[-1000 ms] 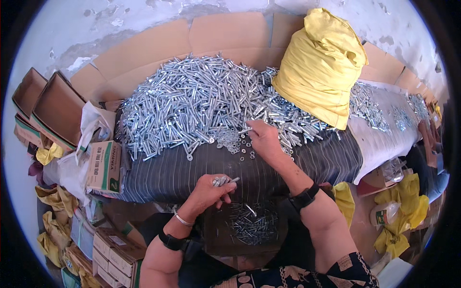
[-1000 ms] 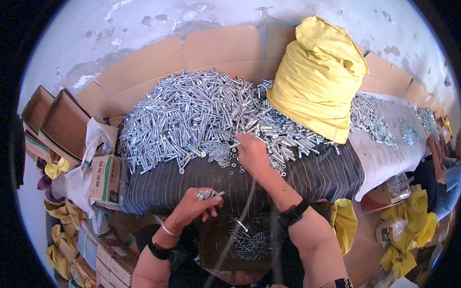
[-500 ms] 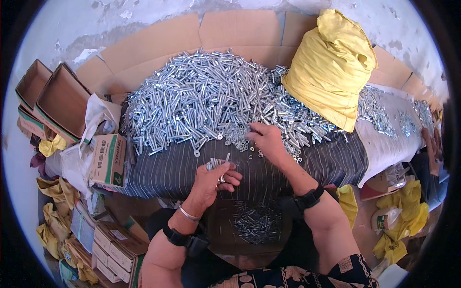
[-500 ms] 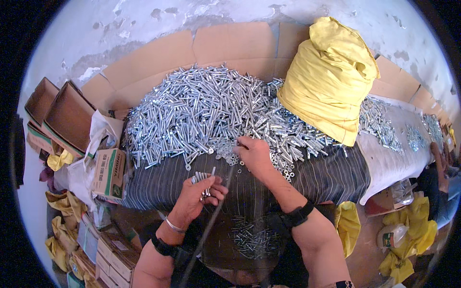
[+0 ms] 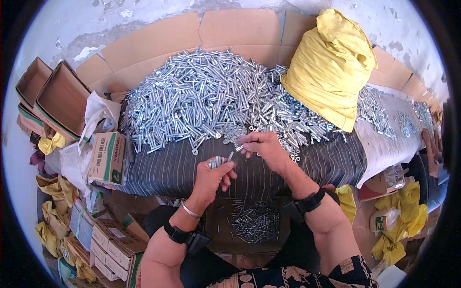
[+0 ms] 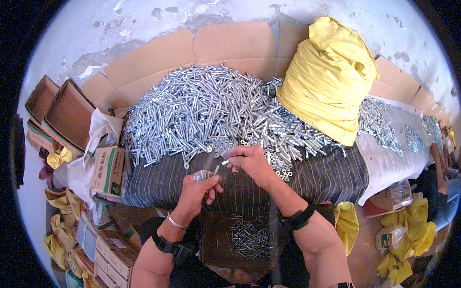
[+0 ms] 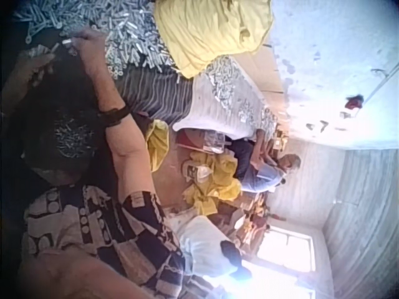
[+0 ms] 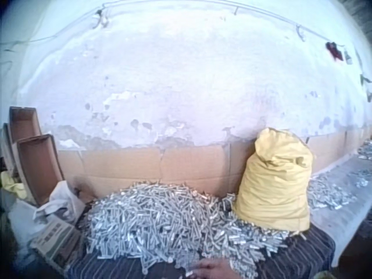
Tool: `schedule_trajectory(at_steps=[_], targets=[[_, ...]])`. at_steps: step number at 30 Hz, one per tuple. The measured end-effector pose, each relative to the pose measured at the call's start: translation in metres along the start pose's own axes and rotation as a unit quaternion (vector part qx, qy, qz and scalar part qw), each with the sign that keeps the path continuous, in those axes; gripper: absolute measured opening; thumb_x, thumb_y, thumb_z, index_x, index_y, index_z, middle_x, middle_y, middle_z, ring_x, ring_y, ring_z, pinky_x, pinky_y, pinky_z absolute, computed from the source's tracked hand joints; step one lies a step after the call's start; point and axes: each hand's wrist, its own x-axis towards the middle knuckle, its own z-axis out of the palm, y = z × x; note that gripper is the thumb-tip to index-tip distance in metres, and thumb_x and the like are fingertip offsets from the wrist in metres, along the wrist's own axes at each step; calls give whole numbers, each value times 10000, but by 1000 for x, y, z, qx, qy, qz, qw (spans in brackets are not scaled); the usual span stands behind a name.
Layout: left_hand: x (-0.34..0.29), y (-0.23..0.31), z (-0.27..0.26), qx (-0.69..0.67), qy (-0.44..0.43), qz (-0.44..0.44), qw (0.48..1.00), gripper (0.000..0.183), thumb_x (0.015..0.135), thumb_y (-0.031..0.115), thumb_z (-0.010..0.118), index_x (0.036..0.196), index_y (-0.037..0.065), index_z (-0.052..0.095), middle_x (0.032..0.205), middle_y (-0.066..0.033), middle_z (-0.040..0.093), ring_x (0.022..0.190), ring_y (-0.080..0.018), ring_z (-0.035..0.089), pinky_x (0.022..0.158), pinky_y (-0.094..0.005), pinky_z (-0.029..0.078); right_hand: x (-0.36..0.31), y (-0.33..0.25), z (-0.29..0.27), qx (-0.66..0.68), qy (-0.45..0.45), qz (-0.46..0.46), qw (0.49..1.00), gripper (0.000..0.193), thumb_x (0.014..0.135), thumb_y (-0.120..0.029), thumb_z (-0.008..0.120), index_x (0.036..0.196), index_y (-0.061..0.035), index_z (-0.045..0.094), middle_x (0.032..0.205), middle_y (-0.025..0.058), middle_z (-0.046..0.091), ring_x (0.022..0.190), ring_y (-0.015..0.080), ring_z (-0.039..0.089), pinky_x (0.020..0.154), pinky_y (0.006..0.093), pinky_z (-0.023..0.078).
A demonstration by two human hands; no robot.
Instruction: Sorting and counting bolts and washers from a large pile into smaller groups.
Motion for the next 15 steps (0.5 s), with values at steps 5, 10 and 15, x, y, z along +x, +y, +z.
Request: schedule_trajectory(at_steps=[5,10,15], targets=[[1,-1,-1,29,9,-1,1000,126,846,97,657,798,-13,621,645,-94,637,432,-95,531,356,-229,415,-3,-5,14,20,-12,32,999,248,858,-55,627,1079,56,628,773,102,667,634,128,629,583,230,507],[-1,1,1,94,-1,-21,995,132,834,91,666,780,-16,610,621,-90,625,422,-106,535,351,-237,422,-1,4,23,26,15,35,999,202,868,-60,628,1027,62,601,786,104,649,629,152,652,525,241,533],[0,-1,-4,69,13,-32,997,133,832,88,666,767,-10,604,611,-88,617,420,-116,539,351,-244,429,3,8,24,23,39,9,999,162,872,-38,607,997,64,594,777,108,645,610,149,647,502,242,523]])
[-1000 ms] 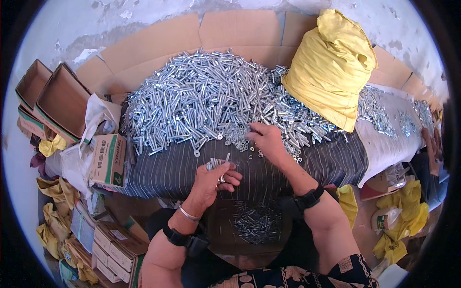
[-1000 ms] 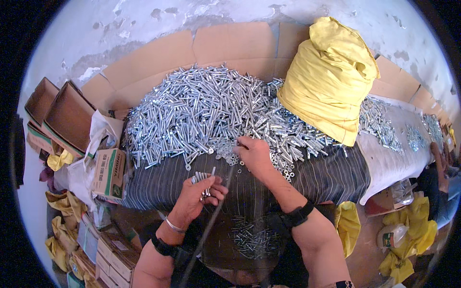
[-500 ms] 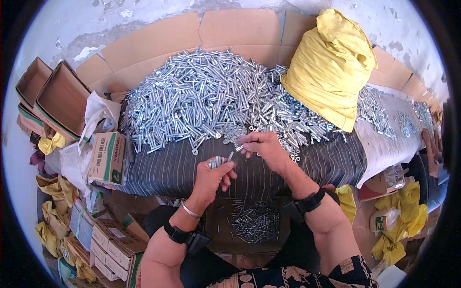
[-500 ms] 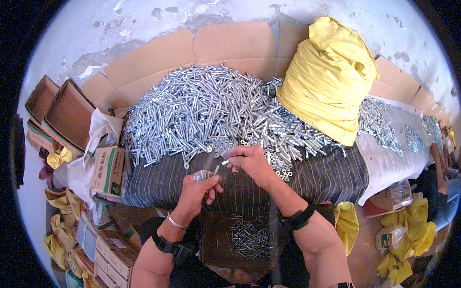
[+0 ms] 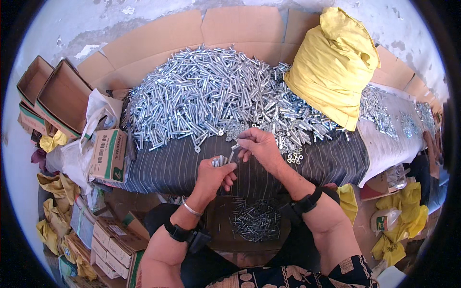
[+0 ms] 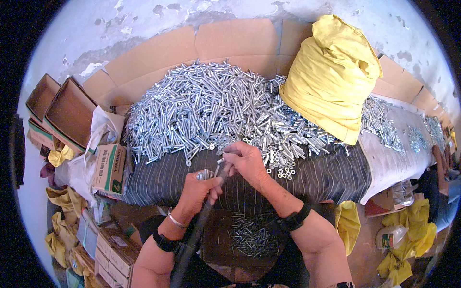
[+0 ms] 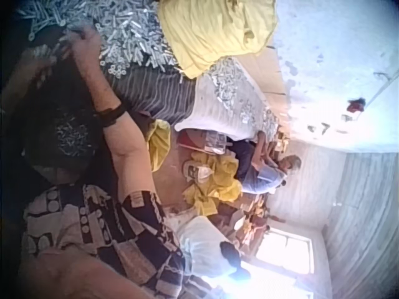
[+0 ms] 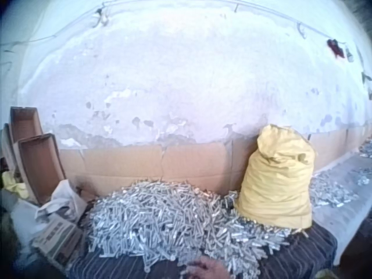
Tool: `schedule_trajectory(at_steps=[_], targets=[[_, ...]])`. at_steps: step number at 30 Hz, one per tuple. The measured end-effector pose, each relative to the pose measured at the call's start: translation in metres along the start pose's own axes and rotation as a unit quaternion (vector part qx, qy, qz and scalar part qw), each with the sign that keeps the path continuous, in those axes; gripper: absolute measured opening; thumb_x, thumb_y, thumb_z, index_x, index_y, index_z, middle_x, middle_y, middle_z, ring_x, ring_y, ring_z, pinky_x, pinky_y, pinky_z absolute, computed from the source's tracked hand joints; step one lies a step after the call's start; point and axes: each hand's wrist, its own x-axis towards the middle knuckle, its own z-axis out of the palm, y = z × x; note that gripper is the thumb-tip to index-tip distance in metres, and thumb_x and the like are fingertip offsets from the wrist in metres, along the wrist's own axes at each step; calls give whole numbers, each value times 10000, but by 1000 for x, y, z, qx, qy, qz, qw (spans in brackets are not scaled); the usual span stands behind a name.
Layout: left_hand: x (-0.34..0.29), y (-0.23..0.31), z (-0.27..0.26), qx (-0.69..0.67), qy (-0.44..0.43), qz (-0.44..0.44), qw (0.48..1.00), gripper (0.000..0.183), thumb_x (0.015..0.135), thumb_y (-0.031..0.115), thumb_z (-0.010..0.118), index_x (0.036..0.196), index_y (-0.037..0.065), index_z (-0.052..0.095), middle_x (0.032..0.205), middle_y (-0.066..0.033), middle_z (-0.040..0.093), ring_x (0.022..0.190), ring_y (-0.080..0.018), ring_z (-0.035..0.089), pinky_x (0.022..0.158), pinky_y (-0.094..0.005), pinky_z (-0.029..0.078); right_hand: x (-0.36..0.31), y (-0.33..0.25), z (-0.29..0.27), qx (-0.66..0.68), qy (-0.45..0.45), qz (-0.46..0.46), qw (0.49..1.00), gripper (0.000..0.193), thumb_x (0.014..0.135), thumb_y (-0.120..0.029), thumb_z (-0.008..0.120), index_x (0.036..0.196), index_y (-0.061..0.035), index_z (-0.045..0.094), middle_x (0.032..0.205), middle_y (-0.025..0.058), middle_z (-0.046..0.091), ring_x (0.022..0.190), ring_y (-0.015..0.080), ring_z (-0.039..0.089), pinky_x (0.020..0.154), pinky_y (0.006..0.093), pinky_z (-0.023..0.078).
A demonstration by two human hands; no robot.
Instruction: Sorting and counting bolts and washers from a large pile into smaller groups.
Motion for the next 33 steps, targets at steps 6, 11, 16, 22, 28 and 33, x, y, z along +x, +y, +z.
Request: schedule_trajectory(at_steps=[6,11,16,22,28,33], targets=[[-1,-2,-1,1,12,17,1000,129,836,90,661,777,-12,607,617,-87,615,432,-124,551,355,-248,433,-1,-8,-3,-76,-36,-18,996,87,870,-22,587,931,29,621,699,67,632,574,117,633,466,233,501],[-5,1,4,95,-17,-12,995,135,852,82,643,861,-49,616,661,-96,621,533,-157,630,421,-279,527,-4,-19,0,-156,-116,68,979,109,882,-78,613,893,28,635,657,55,621,531,105,619,420,219,472],[-3,-1,-5,-45,-33,8,998,129,860,81,636,890,-43,622,718,-114,641,587,-191,659,484,-300,569,-1,-7,7,-141,-121,81,979,198,869,-210,644,825,-17,652,600,28,597,433,86,551,361,214,402],[-5,5,-11,-95,-10,-6,995,144,846,92,661,900,-37,628,696,-125,647,545,-174,638,463,-278,549,3,-8,10,-57,48,26,997,218,880,-246,643,813,-39,647,566,15,562,410,83,520,353,211,368],[-3,0,-11,-59,-22,-3,998,182,845,117,671,919,-47,639,681,-120,652,483,-129,592,410,-244,480,6,-9,7,-18,11,24,1000,232,895,-265,636,791,-57,643,552,-8,541,396,61,486,342,195,337],[-4,4,-7,-65,-28,2,997,164,834,109,688,888,-36,634,658,-106,643,480,-133,589,405,-242,483,6,-9,5,-10,17,38,999,232,900,-273,634,795,-66,646,555,-19,538,407,45,486,338,184,326]])
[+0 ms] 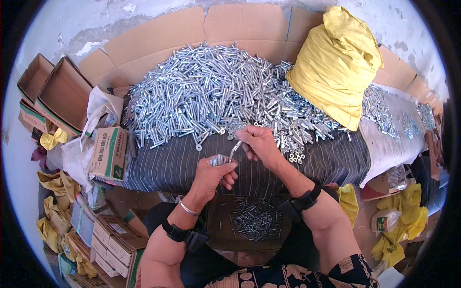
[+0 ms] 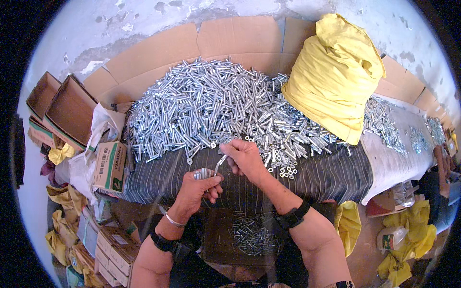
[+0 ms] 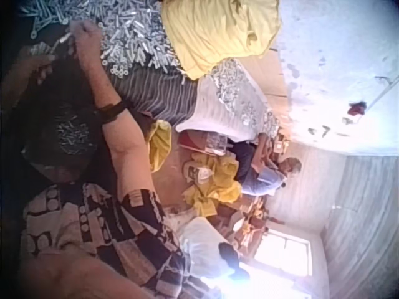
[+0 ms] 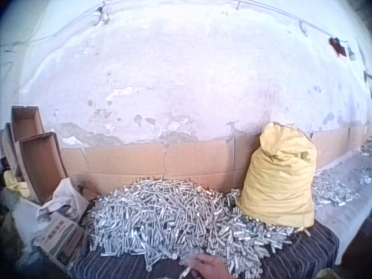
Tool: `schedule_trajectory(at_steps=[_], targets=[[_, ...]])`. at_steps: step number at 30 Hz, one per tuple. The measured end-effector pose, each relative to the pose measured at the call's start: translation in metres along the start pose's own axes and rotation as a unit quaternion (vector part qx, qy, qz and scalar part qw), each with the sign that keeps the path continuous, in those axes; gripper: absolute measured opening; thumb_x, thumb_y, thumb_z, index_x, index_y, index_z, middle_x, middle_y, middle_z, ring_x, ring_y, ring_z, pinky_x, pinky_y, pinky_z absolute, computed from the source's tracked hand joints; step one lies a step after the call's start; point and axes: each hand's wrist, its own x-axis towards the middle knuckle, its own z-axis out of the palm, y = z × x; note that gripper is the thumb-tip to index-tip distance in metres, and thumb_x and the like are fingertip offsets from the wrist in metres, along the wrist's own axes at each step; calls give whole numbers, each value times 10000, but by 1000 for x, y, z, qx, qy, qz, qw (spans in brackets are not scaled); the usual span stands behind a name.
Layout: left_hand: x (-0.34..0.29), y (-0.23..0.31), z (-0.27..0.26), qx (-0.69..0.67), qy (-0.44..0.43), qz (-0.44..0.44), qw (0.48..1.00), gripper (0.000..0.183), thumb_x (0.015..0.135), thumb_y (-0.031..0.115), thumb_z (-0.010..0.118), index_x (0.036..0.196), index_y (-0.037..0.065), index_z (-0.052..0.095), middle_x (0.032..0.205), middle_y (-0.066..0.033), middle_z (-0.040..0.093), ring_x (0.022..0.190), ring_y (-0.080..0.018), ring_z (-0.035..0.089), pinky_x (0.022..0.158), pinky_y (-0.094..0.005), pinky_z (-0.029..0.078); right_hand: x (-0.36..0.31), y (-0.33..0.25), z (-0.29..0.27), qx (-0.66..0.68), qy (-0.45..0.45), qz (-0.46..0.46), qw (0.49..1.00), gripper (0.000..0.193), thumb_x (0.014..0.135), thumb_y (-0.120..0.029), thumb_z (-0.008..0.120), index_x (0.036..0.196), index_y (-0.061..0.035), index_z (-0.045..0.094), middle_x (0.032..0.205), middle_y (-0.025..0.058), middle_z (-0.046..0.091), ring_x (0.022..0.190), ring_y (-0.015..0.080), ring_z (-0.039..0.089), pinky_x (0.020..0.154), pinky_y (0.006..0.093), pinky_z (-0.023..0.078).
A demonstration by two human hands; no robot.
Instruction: Sorting and counting bolts and washers from a large pile into smaller groups.
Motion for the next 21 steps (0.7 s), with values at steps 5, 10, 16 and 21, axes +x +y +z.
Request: schedule_trajectory(at_steps=[5,10,16,21], targets=[[2,-3,0,26,-31,-7,999,144,850,99,666,882,-36,630,667,-119,645,504,-152,612,426,-264,514,-4,-1,1,-74,-26,-16,997,236,881,-256,649,777,-44,647,539,-9,532,393,61,480,344,207,342],[-1,4,7,-39,29,-25,998,138,869,93,634,895,-42,627,742,-149,661,574,-189,652,492,-290,563,-6,-1,8,-106,-80,11,991,230,889,-251,639,787,-46,644,541,-12,535,405,52,478,357,200,348],[3,0,-5,-54,63,7,997,177,881,113,617,907,-62,624,759,-156,669,598,-184,655,498,-273,559,-6,7,16,-98,-84,-32,991,163,919,-151,568,929,-7,643,668,44,604,543,85,573,476,215,454],[3,1,-11,-105,77,9,991,151,883,111,618,910,-36,639,748,-144,671,557,-142,626,475,-241,523,27,41,-1,-376,14,-398,836,368,732,59,530,1093,30,597,958,206,634,887,347,635,781,406,520]])
